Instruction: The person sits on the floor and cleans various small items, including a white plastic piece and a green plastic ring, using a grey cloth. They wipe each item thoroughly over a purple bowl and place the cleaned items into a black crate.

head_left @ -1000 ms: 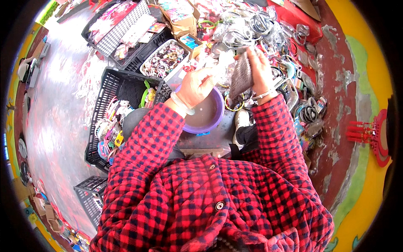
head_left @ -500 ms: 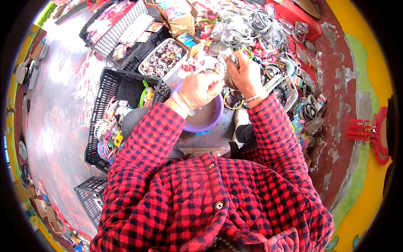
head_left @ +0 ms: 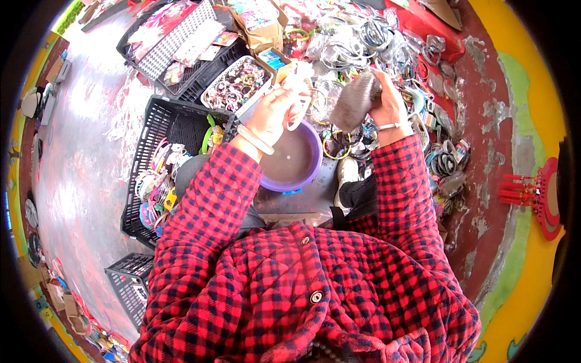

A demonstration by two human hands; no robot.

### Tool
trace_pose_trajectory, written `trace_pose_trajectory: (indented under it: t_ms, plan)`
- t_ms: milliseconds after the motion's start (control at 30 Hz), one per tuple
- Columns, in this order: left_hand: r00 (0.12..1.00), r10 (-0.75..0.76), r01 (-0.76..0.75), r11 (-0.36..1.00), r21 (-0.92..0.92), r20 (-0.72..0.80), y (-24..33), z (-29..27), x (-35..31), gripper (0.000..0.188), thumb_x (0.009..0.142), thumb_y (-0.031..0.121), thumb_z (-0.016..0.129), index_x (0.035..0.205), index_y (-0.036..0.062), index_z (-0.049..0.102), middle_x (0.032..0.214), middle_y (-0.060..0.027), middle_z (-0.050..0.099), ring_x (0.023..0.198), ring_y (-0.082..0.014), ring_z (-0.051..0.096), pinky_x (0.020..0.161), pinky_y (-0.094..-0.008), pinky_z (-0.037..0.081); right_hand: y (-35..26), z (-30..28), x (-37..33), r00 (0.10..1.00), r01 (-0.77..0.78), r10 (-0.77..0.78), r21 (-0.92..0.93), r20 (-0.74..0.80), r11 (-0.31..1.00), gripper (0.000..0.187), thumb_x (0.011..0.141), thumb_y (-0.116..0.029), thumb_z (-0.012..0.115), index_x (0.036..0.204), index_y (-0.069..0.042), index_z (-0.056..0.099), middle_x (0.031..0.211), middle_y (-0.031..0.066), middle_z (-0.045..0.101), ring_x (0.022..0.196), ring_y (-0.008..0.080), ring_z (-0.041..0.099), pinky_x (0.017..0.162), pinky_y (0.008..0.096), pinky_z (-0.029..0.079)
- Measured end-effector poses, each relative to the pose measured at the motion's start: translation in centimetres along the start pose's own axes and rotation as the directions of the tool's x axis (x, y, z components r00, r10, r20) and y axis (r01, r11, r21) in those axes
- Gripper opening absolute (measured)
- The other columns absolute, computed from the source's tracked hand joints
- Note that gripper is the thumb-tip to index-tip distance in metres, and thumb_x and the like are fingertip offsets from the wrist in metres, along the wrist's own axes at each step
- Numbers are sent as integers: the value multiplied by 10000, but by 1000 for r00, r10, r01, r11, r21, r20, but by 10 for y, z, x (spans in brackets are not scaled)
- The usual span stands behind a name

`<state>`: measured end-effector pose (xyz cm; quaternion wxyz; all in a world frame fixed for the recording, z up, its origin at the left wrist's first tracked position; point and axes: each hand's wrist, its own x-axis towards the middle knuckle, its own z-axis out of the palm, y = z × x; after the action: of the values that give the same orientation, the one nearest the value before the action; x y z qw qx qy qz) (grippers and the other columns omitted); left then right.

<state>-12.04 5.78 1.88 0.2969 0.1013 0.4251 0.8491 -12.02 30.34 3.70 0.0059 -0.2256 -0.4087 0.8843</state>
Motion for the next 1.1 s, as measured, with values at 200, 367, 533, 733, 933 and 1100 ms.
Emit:
trace_pose_trajectory:
  t_ms: [200, 367, 533, 733, 933, 1100]
  plan:
    - [997, 46, -55, 990, -128, -68, 5, -3, -1, 271, 895, 148, 444, 1073, -48, 504, 794, -51, 518, 702, -136, 499, 645, -248, 417, -3, 3, -16, 936, 169, -109, -154, 335, 973, 238, 801, -55, 526, 1036, -50, 565, 1015, 106, 604, 918, 201, 584, 793, 363, 464]
    - [985, -29, -44, 912, -408, -172, 5, -2, 5, 253, 870, 98, 472, 1072, -45, 521, 887, -90, 577, 783, -171, 555, 696, -273, 450, -3, 1, -16, 929, 365, -272, -513, 250, 777, 250, 772, -59, 601, 1019, -33, 565, 862, 21, 601, 754, 99, 554, 697, 243, 447]
    - [983, 160, -159, 987, 23, -85, -14, -38, 13, 241, 877, 100, 467, 1065, -32, 540, 927, -91, 584, 821, -180, 557, 723, -285, 458, 7, 17, -22, 897, 442, -378, -413, 230, 796, 204, 785, -98, 617, 967, -25, 561, 826, 0, 592, 693, 70, 541, 605, 212, 441]
    - [991, -4, -35, 956, -290, -132, -16, -24, 15, 247, 874, 93, 479, 1085, -27, 527, 981, -107, 586, 884, -194, 561, 781, -309, 457, 36, 32, -37, 918, 297, -154, -376, 366, 878, 161, 819, -156, 593, 924, -36, 568, 850, 14, 594, 715, 82, 548, 653, 233, 454]
    - [993, -4, -21, 977, -213, -116, -13, -12, 12, 249, 865, 71, 491, 1093, -25, 522, 1011, -116, 579, 952, -215, 556, 867, -334, 432, 51, 41, -46, 870, 221, 26, -437, 492, 872, 261, 838, -228, 596, 993, -19, 612, 868, -9, 598, 805, 63, 526, 740, 234, 423]
    - [997, 33, -48, 966, -253, -66, -13, -6, 8, 252, 864, 62, 492, 1102, -17, 524, 1013, -91, 580, 927, -186, 560, 836, -318, 440, 64, 45, -38, 779, 626, -293, -655, 554, 424, 178, 789, -143, 636, 879, -7, 564, 866, 71, 612, 819, 134, 576, 728, 261, 458]
